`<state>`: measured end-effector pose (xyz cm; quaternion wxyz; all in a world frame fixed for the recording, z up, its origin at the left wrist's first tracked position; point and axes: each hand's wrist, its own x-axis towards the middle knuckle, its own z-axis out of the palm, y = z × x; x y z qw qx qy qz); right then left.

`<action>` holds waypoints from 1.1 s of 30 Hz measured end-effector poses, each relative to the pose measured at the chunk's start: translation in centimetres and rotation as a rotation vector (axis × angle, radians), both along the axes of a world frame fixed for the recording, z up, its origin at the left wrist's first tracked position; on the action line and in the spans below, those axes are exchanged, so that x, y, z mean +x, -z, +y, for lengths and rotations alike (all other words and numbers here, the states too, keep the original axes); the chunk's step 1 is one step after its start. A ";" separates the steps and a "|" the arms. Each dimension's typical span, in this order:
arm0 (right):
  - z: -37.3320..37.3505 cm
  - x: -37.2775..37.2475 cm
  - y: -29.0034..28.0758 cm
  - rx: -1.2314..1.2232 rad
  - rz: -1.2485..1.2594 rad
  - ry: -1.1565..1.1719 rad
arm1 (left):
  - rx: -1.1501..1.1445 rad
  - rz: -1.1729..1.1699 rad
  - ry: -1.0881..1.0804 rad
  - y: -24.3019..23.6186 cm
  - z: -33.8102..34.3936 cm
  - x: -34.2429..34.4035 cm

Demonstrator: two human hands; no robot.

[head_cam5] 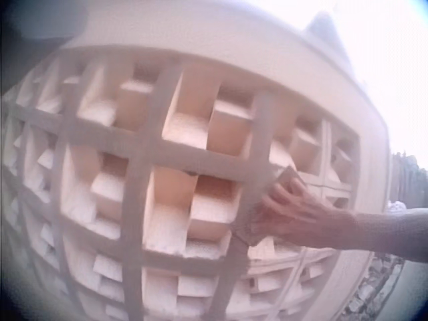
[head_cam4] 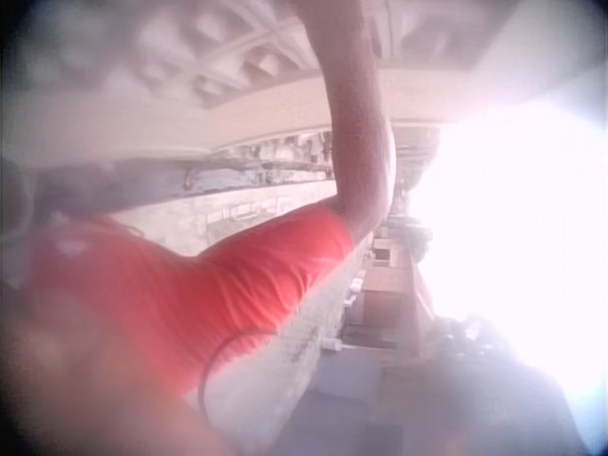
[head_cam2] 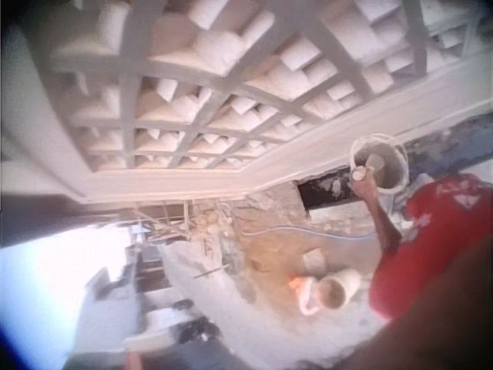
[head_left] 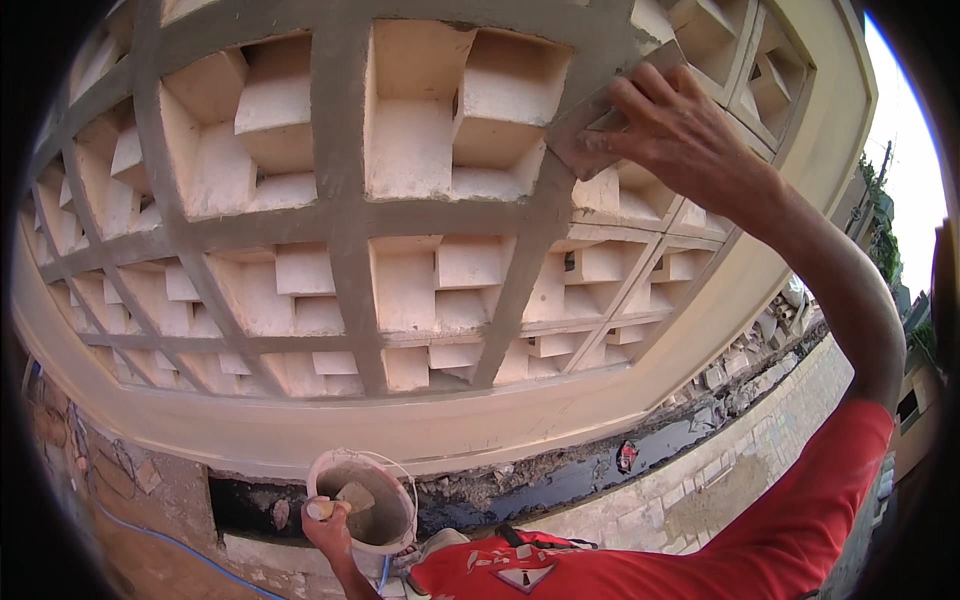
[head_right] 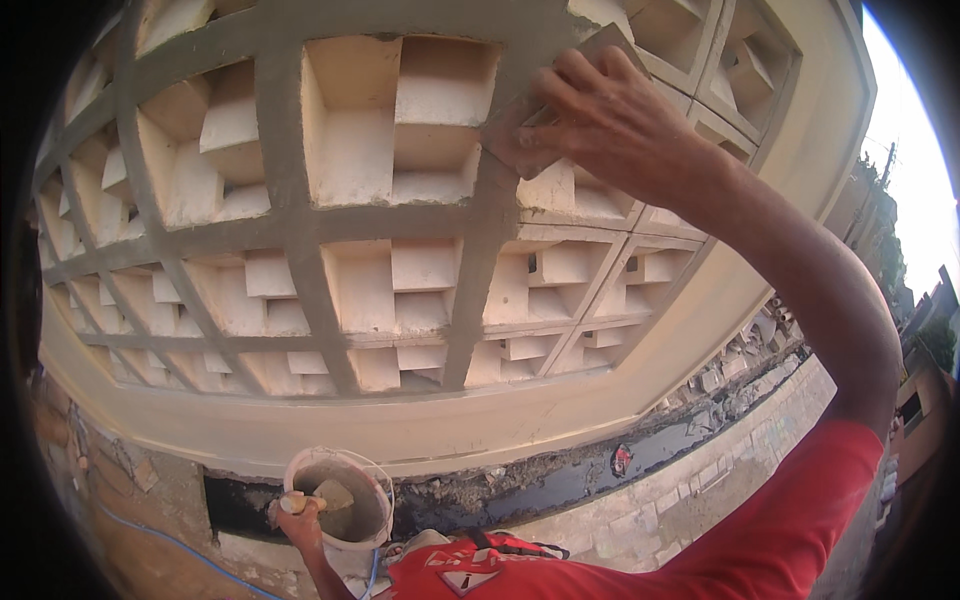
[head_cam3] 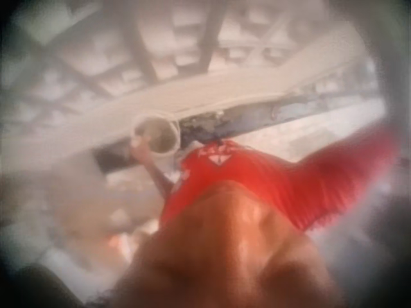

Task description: The person applies plaster to a decorative ceiling using a trowel and a bucket. They repeatedly scoop plaster and smooth it onto the ceiling surface.

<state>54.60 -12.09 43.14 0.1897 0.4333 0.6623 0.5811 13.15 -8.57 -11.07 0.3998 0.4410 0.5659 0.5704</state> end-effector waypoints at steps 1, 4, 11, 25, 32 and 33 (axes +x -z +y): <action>0.1 0.2 -1.8 0.067 -0.056 -0.035 | 0.028 0.092 -0.030 -1.0 -0.2 0.1; -0.1 1.2 -3.7 0.172 -0.092 -0.107 | -0.001 0.071 0.007 -1.2 0.0 -0.5; 0.8 1.1 3.7 -0.012 -0.038 -0.008 | -0.053 0.048 0.013 -1.9 0.3 -0.3; -1.9 -0.9 7.4 0.254 0.945 -0.106 | 0.008 0.053 0.079 -3.1 1.2 -1.6; 3.7 -3.8 13.4 0.366 1.247 -0.032 | -0.013 0.128 0.072 -6.1 1.4 -2.7; 3.5 -3.7 15.4 0.351 1.267 -0.007 | 0.001 0.121 0.083 -5.9 1.7 -2.6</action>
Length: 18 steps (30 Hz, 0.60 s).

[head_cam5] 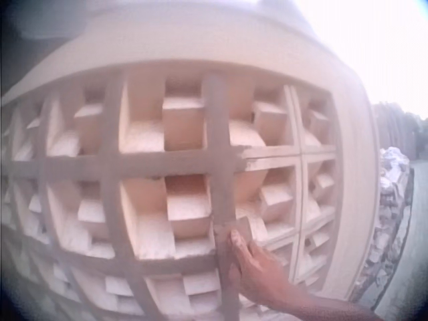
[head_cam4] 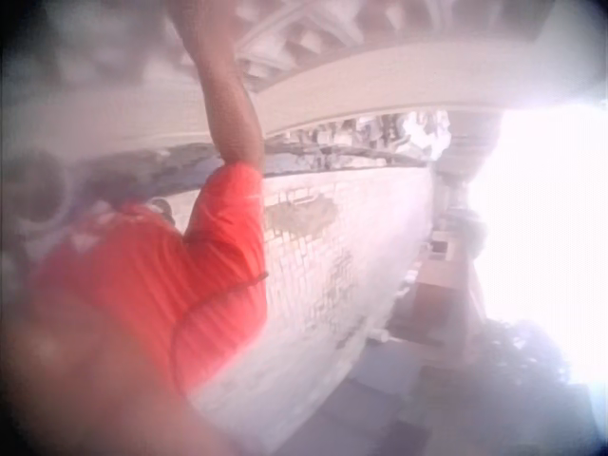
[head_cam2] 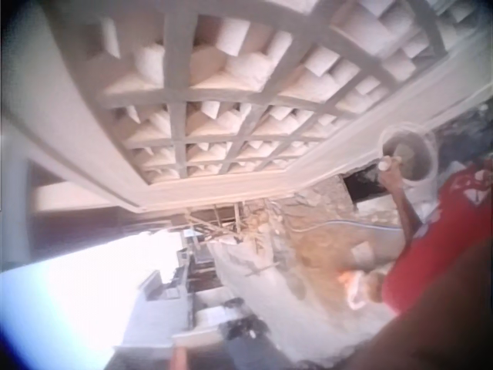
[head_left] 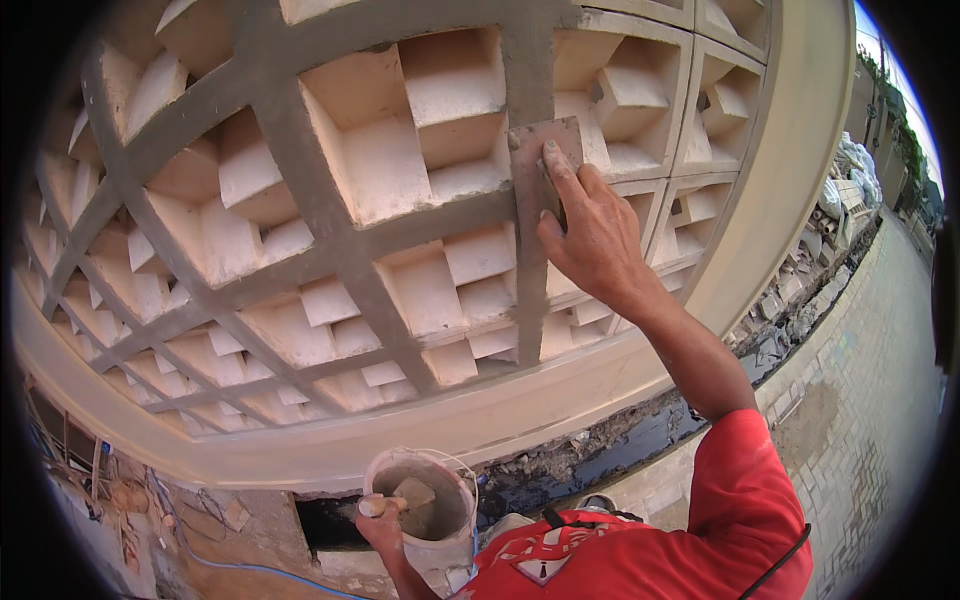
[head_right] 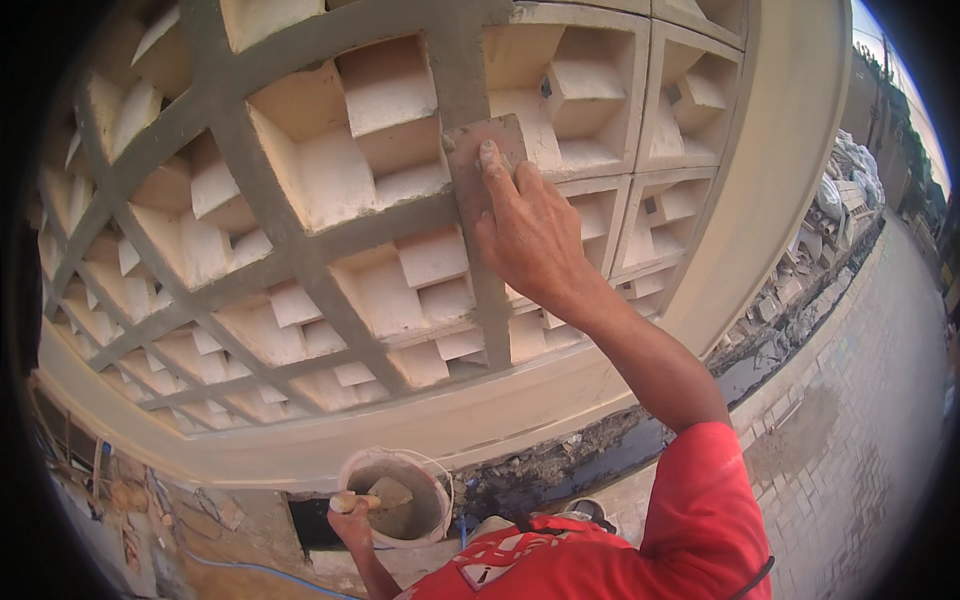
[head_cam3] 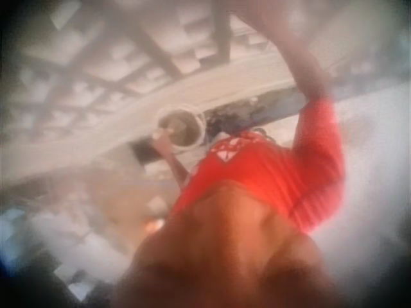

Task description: The person applies plaster to a decorative ceiling using a trowel and a bucket. They repeatedly scoop plaster and smooth it onto the ceiling surface.

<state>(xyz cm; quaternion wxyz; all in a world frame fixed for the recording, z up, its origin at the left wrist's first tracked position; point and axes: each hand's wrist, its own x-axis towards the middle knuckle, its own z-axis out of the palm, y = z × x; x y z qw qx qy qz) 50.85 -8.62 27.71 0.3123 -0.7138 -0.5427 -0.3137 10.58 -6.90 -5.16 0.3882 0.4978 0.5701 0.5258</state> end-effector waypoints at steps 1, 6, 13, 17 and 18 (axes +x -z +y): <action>-0.4 0.0 2.7 -0.031 0.024 0.001 | 0.004 -0.005 0.006 0.3 0.0 -0.1; -3.8 -0.7 6.7 -0.128 0.086 -0.066 | -0.002 -0.005 0.020 0.5 0.4 -1.6; -0.3 -0.1 -2.7 0.091 0.000 0.000 | -0.035 0.048 0.032 -1.4 0.3 -2.4; 0.1 -1.4 6.9 0.034 0.075 0.021 | -0.008 0.048 0.047 -1.0 0.7 -2.5; -0.5 -1.7 9.1 -0.059 0.115 0.042 | -0.010 0.031 0.044 -1.4 0.5 -2.3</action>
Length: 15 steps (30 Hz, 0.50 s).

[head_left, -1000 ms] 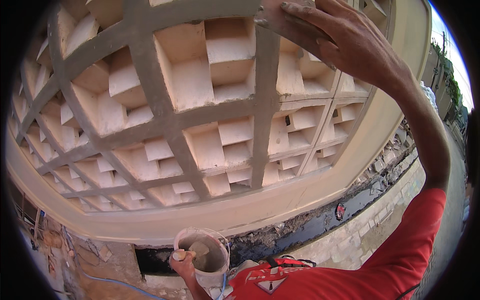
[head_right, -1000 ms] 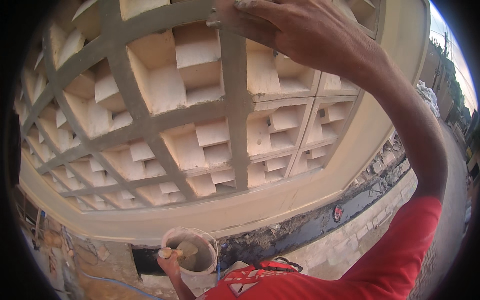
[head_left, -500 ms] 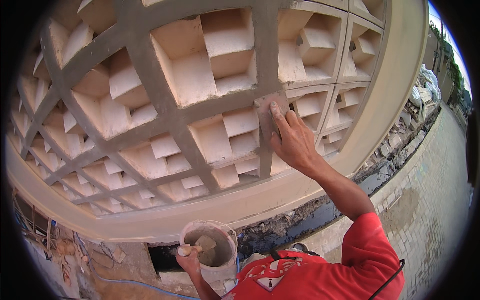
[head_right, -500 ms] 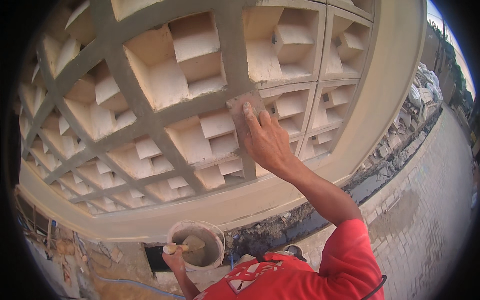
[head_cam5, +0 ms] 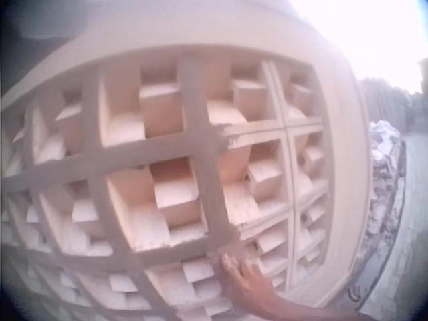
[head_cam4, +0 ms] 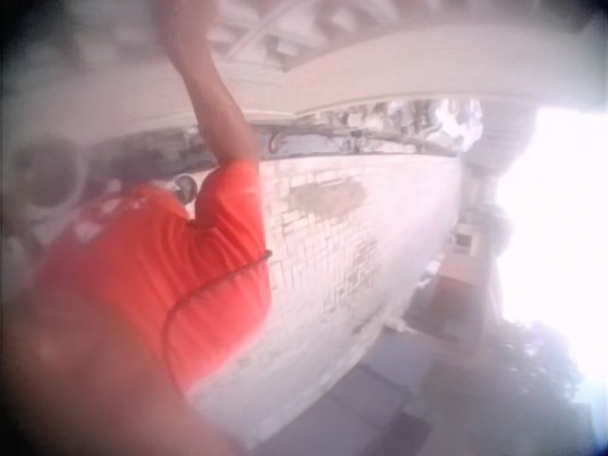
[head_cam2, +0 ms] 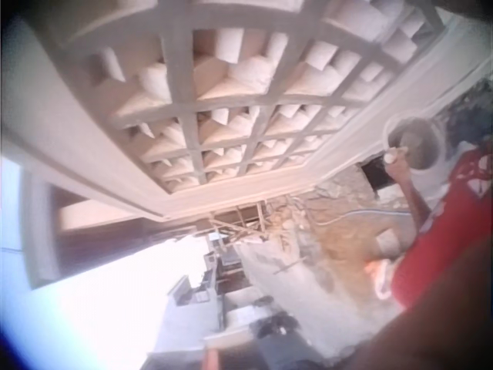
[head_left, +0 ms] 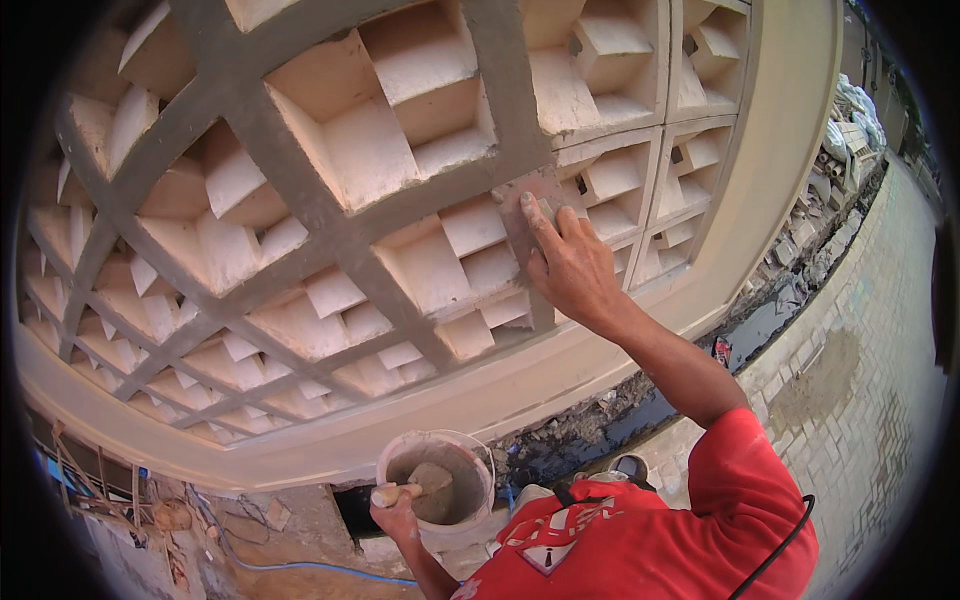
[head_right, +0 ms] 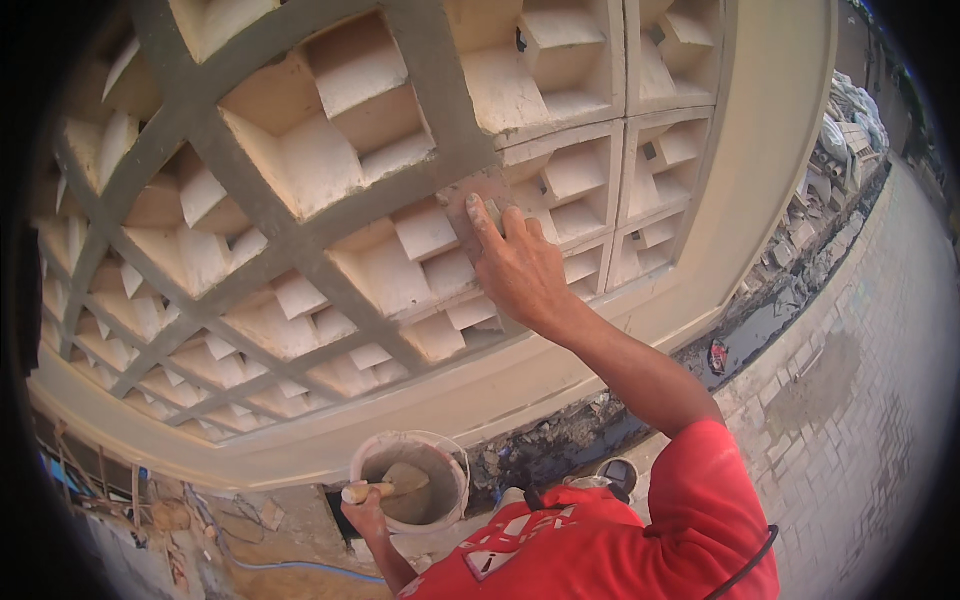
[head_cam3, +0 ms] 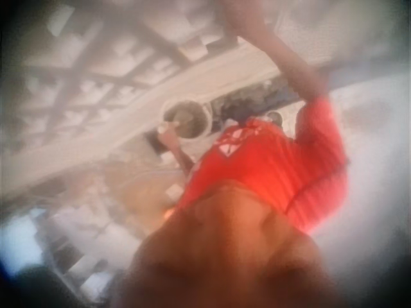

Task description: The person applies plaster to a decorative ceiling using a trowel and a bucket. They repeatedly scoop plaster and smooth it onto the ceiling surface.

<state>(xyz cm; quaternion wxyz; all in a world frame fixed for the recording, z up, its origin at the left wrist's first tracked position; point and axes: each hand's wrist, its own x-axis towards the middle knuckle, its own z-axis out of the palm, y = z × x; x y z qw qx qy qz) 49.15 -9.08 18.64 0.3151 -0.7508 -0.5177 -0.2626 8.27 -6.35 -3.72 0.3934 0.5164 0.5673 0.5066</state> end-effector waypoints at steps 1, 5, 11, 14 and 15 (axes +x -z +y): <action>-0.6 -0.2 1.4 -0.094 0.046 0.014 | -0.003 -0.013 -0.005 -0.3 -0.3 -0.1; -2.4 -0.9 -1.5 0.055 0.030 -0.138 | 0.011 -0.030 -0.029 -0.4 -0.1 -0.9; 1.8 0.0 -5.2 0.260 0.014 -0.089 | 0.014 -0.050 0.001 -0.9 -0.1 -1.1; 1.3 -0.8 1.9 0.127 0.057 -0.046 | 0.020 -0.040 0.007 -1.2 0.1 -1.0; 0.6 -1.1 3.3 0.061 0.086 -0.044 | 0.014 -0.051 0.001 -1.4 0.1 -1.2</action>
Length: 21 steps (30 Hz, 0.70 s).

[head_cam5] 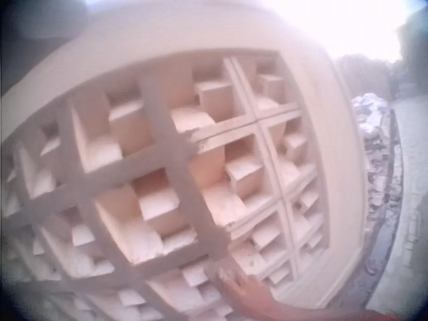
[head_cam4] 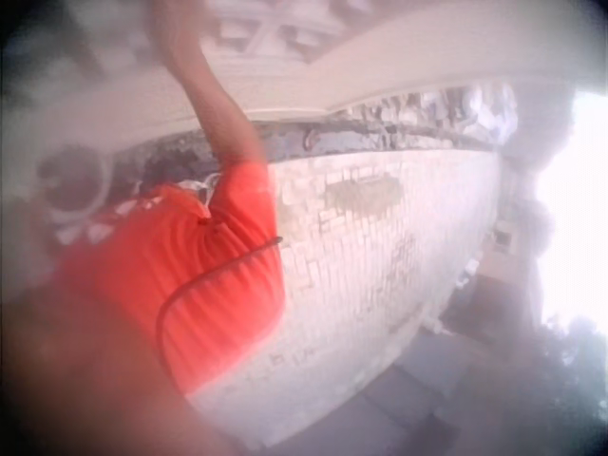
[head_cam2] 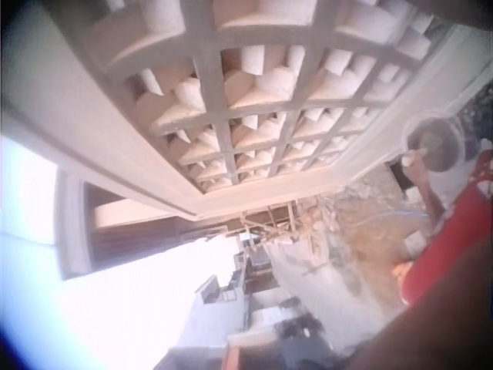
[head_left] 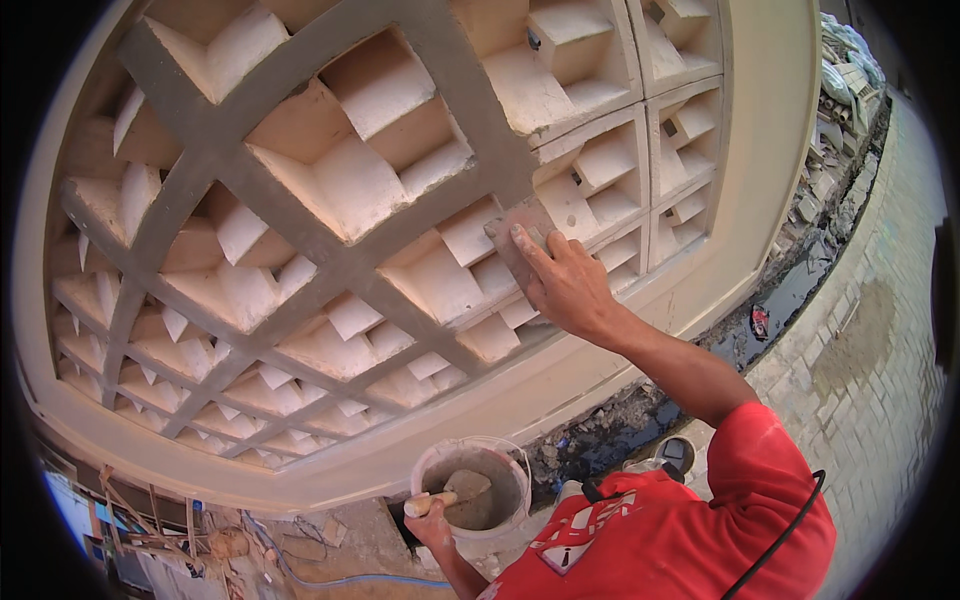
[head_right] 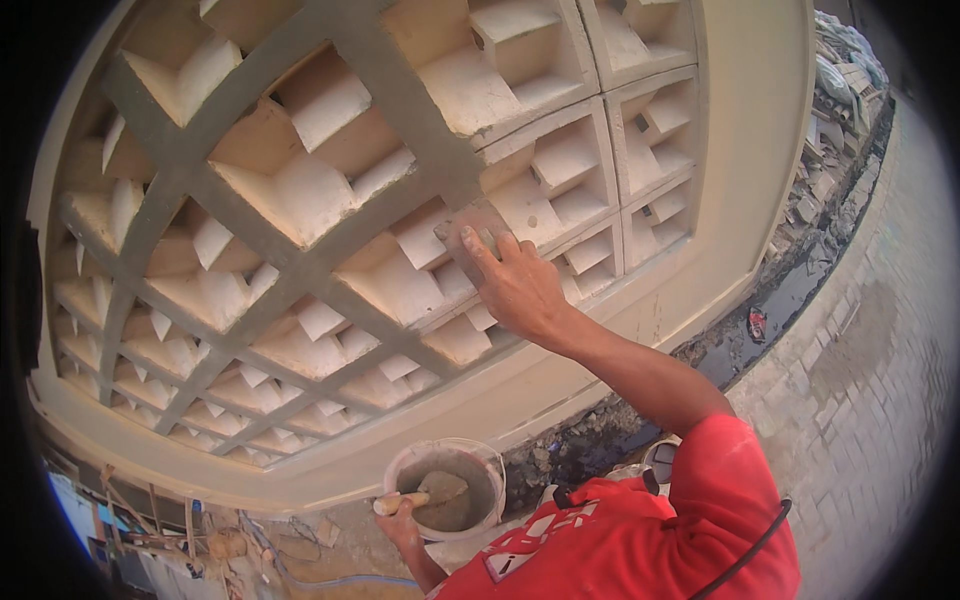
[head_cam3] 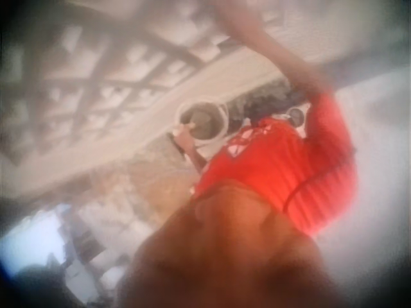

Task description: The person applies plaster to a decorative ceiling using a trowel and a bucket. They repeatedly scoop plaster and smooth it onto the ceiling surface.

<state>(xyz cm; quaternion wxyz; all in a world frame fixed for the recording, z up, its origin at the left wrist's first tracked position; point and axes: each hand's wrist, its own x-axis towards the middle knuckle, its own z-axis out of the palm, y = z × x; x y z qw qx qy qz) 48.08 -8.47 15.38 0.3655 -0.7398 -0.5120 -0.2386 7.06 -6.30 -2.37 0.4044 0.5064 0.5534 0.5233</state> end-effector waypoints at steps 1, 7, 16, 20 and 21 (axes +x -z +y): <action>-0.9 -0.2 0.6 0.013 0.035 -0.018 | -0.005 0.010 -0.023 -0.2 -0.3 -0.1; -1.7 -0.4 -5.2 0.310 0.275 -0.066 | 0.006 0.016 -0.023 -0.2 -0.5 -1.7; 7.1 -13.0 -5.1 0.320 0.625 -0.183 | -0.007 0.008 -0.046 -0.6 -0.1 -4.3; 6.3 -15.6 -3.4 0.235 0.568 -0.332 | -0.004 0.029 -0.037 -1.4 0.0 -5.5; 5.4 -14.5 -3.4 0.325 0.561 -0.318 | 0.011 0.032 -0.053 -1.6 -0.1 -5.9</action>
